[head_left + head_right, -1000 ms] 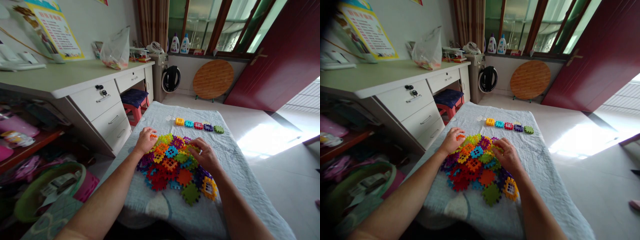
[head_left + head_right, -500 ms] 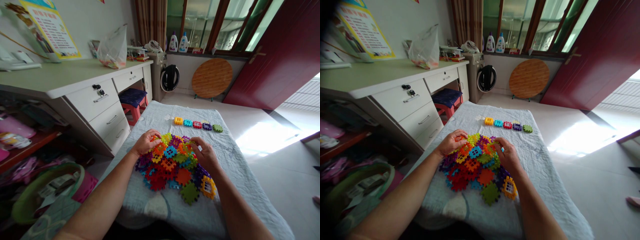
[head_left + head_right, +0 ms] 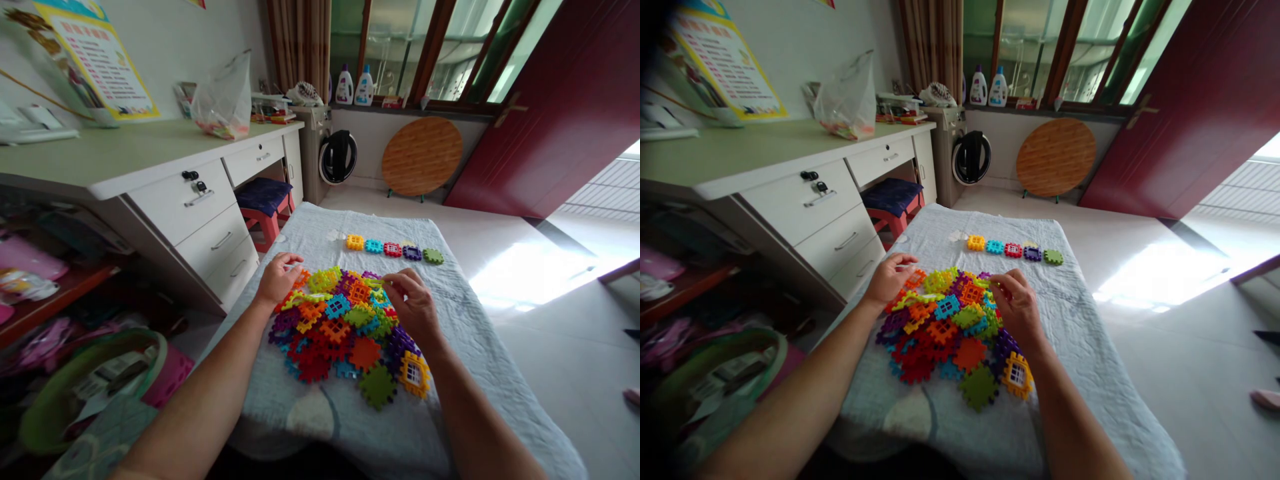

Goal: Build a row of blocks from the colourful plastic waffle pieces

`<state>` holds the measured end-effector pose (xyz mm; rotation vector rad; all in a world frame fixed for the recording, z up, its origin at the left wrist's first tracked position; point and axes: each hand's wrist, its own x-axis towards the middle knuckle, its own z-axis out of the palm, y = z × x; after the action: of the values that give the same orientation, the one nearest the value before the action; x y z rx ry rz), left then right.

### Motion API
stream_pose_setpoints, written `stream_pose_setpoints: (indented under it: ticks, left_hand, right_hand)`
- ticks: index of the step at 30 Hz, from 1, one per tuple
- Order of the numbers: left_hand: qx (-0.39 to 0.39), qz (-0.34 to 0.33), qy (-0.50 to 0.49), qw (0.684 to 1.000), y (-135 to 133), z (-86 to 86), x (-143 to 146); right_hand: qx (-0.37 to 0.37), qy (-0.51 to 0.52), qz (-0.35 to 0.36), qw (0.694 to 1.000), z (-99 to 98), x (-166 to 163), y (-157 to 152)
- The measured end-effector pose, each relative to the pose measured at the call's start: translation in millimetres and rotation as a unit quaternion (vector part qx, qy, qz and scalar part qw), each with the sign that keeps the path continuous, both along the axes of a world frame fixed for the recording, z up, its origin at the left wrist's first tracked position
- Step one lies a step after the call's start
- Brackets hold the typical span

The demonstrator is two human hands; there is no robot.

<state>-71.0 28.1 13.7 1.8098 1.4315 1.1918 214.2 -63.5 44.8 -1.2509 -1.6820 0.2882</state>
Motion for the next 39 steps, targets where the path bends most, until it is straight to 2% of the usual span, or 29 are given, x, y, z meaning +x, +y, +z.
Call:
stream_pose_setpoints:
  ticks: [2, 5, 10, 13, 16, 20, 23, 26, 29, 32, 35, 39]
  left_hand:
    - [0.034, 0.046, 0.119, 0.991, 5, -5.5, -7]
    - [-0.006, 0.045, 0.227, 0.973, 8, -13.3, -14]
    - [-0.048, 0.002, 0.258, 0.965, 5, -14.7, -12]
    - [-0.048, -0.024, 0.230, 0.972, 1, -8.2, -7]
    - [-0.019, -0.019, 0.175, 0.984, -3, -1.3, -2]
    - [0.008, -0.051, -0.019, 0.998, -5, 4.2, 3]
    - [-0.049, -0.102, -0.181, 0.977, -9, 7.5, 10]
    - [-0.110, -0.142, -0.271, 0.946, -17, 12.5, 19]
    - [-0.146, -0.181, -0.315, 0.920, -26, 17.9, 25]
    - [-0.158, -0.207, -0.330, 0.907, -31, 21.1, 27]
    - [-0.169, -0.209, -0.322, 0.908, -31, 21.4, 26]
    - [-0.174, -0.181, -0.287, 0.924, -27, 19.7, 23]
  right_hand:
    - [0.000, 0.006, 0.003, 1.000, 1.1, -1, 0]
    - [-0.003, 0.003, 0.006, 1.000, 2.1, -3, -1]
    - [-0.026, -0.011, 0.017, 0.999, -2.9, -3, 0]
    - [-0.035, -0.015, 0.029, 0.999, -7.1, -3, 0]
    - [-0.039, -0.019, 0.042, 0.998, -7.8, -6, 0]
    - [-0.056, -0.009, 0.057, 0.997, -6.6, -10, -2]
    - [-0.072, 0.017, 0.055, 0.996, -8.3, -11, -1]
    - [-0.092, 0.056, 0.053, 0.993, -11.3, -14, 1]
    - [-0.110, 0.094, 0.058, 0.988, -13.5, -18, 2]
    - [-0.118, 0.103, 0.067, 0.985, -14.9, -22, 1]
    - [-0.117, 0.094, 0.070, 0.986, -15.5, -24, 1]
    - [-0.113, 0.084, 0.067, 0.988, -14.1, -25, 0]
